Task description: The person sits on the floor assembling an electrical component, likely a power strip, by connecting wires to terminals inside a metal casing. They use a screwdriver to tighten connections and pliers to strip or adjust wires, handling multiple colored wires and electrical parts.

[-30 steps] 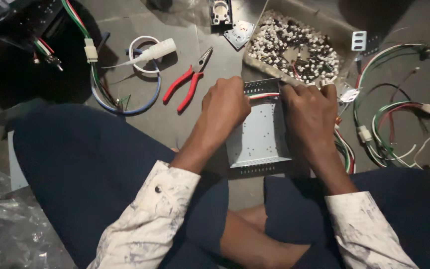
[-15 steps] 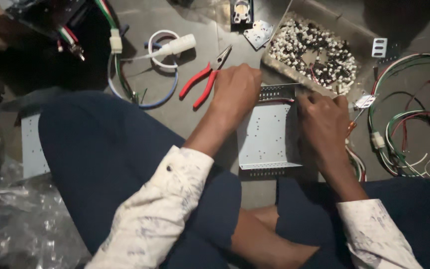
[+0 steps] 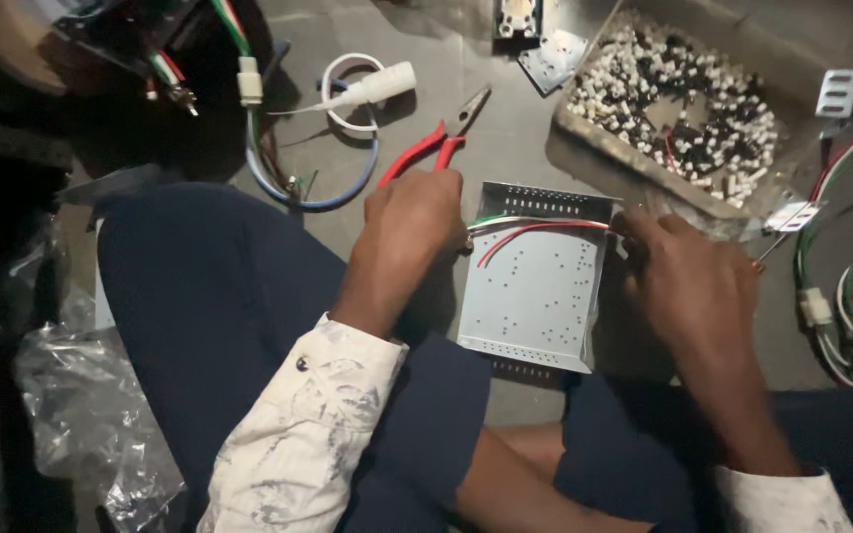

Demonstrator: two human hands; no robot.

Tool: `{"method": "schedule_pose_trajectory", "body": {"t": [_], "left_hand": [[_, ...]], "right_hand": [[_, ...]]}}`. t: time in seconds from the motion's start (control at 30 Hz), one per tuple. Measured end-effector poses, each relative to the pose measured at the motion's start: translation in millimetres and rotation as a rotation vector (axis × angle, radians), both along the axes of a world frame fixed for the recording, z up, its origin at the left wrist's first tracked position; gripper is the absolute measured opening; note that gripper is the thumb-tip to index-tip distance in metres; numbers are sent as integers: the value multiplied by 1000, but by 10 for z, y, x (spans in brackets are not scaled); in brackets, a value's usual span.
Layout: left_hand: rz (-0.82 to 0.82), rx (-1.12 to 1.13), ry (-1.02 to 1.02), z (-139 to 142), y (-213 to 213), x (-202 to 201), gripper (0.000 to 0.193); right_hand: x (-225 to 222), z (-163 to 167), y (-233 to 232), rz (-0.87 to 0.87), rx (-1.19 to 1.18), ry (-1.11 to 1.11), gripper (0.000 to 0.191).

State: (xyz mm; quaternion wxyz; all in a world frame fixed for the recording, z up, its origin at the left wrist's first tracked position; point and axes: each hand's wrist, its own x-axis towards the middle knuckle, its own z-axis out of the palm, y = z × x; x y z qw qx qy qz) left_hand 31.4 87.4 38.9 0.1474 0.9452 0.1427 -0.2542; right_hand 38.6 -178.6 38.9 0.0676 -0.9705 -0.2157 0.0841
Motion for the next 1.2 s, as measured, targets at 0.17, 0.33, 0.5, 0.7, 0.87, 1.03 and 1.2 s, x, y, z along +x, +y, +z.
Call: {"method": "schedule_pose_trajectory", "body": {"t": [0.17,0.33,0.5,0.7,0.87,1.03,1.2], "left_hand": [[-54,-22,9,-47,-173,67,29],[-36,24,115,-169,-190,138,26],[-35,19,95,-263,-202,134,26],[2,-32,39,-367,-197,157,28],[-54,-89,39,-329,-175,139,37],[16,-109,77,-142,-201,66,43],[-31,-72,37,83,-200,-200,37]], "right_hand": [[3,18,-29,-68,9,85,49],[35,65,-45,-75,34,89,44],[47,149,-151,-182,-8,281,32],[-21,120,-351,-414,199,447,34],[-61,117,-382,-179,315,251,43],[-51,403,-324,-55,44,-67,28],[-48,431,-311,-88,-242,6,23]]}}
